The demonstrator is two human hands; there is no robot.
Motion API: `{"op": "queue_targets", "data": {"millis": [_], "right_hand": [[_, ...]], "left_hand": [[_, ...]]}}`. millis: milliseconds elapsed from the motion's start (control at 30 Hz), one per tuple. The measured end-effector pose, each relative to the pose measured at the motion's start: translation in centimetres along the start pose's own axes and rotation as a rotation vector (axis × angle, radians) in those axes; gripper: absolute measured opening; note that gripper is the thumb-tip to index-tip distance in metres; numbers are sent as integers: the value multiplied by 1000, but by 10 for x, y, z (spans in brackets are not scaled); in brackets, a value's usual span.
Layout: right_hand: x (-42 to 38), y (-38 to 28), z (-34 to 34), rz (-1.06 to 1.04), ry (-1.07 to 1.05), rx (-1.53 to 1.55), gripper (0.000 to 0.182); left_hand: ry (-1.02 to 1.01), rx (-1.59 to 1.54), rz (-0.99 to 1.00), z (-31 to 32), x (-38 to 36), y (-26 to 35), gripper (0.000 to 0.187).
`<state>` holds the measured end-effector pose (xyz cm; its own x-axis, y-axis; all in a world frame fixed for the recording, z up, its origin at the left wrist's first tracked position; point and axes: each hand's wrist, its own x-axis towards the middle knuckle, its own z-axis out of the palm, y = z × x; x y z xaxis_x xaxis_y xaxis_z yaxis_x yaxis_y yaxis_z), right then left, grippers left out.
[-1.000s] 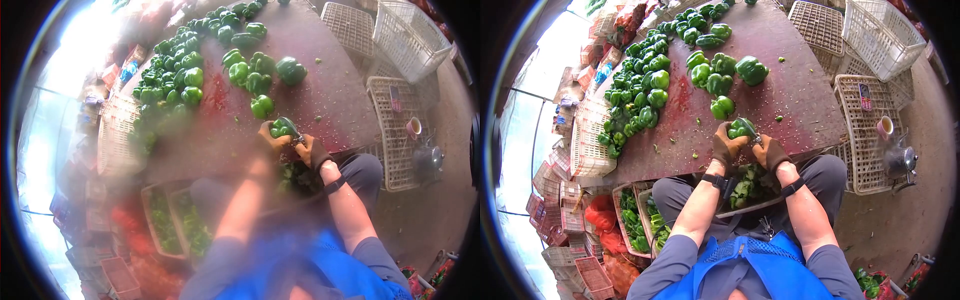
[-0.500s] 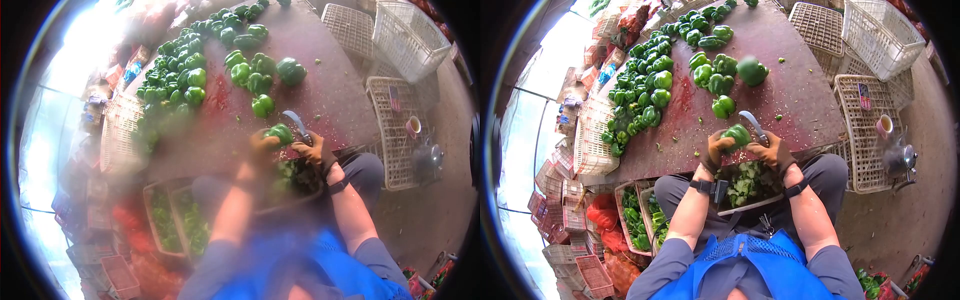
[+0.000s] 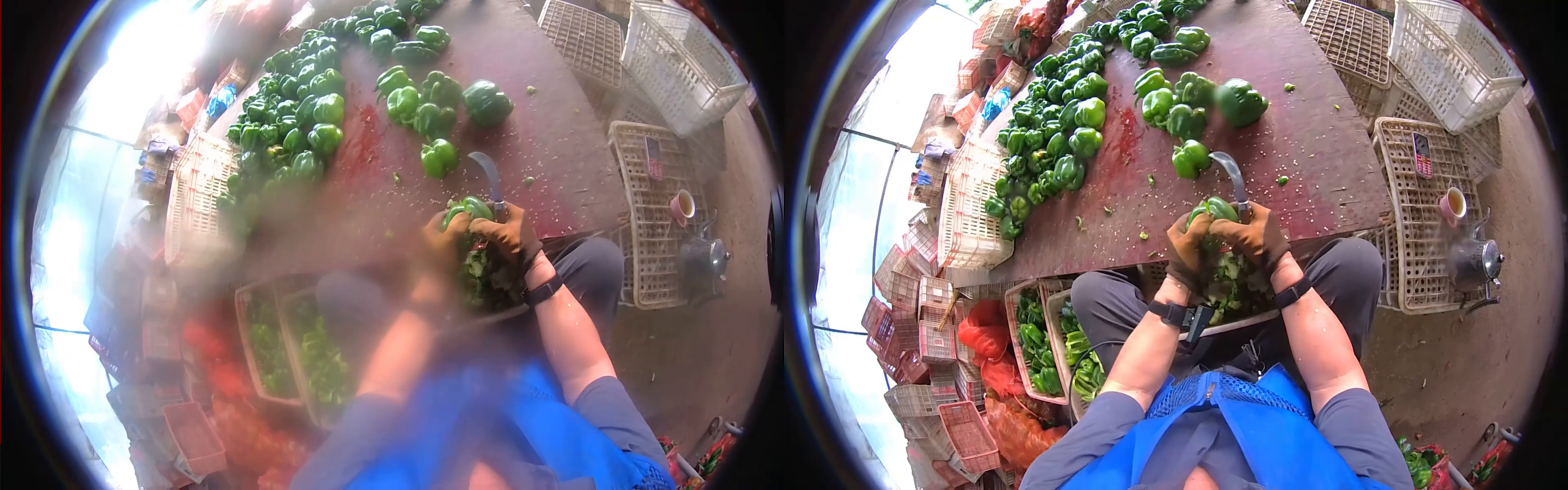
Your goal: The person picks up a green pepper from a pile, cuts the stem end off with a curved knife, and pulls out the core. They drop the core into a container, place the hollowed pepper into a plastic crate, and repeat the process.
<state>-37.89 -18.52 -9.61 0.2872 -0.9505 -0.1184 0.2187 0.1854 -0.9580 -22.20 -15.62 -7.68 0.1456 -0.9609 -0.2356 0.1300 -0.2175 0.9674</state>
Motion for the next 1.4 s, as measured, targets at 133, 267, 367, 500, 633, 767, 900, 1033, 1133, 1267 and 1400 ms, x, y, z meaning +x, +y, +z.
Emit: {"op": "queue_targets", "data": {"millis": [133, 267, 367, 500, 633, 767, 900, 1033, 1133, 1267, 1400], "right_hand": [[2, 4, 3, -26, 79, 32, 29], [5, 4, 8, 34, 165, 126, 31], [6, 5, 13, 54, 242, 200, 30], [15, 3, 14, 86, 329, 261, 27], [10, -13, 8, 200, 199, 197, 27], [12, 21, -17, -209, -161, -223, 53], [6, -10, -9, 17, -121, -12, 34], [2, -19, 2, 140, -75, 188, 26], [0, -23, 7, 168, -58, 306, 24], [5, -15, 6, 48, -91, 296, 21], [12, 16, -3, -186, -100, 127, 17]], "left_hand": [[112, -14, 56, 14, -6, 2, 29], [187, -59, 87, 26, -6, 4, 31], [217, -37, 168, 25, 2, -11, 29], [260, 96, 341, 27, 11, -28, 29], [140, -20, 220, 22, 8, -6, 31], [-108, 115, 135, -6, 9, 21, 37], [-197, 299, 73, 1, -3, 45, 46], [-179, 386, 160, -8, -3, 46, 47], [-153, 274, 134, -5, -11, 49, 45], [-112, 221, 149, -6, -11, 46, 42], [6, 170, 153, 3, -11, 36, 38]]}}
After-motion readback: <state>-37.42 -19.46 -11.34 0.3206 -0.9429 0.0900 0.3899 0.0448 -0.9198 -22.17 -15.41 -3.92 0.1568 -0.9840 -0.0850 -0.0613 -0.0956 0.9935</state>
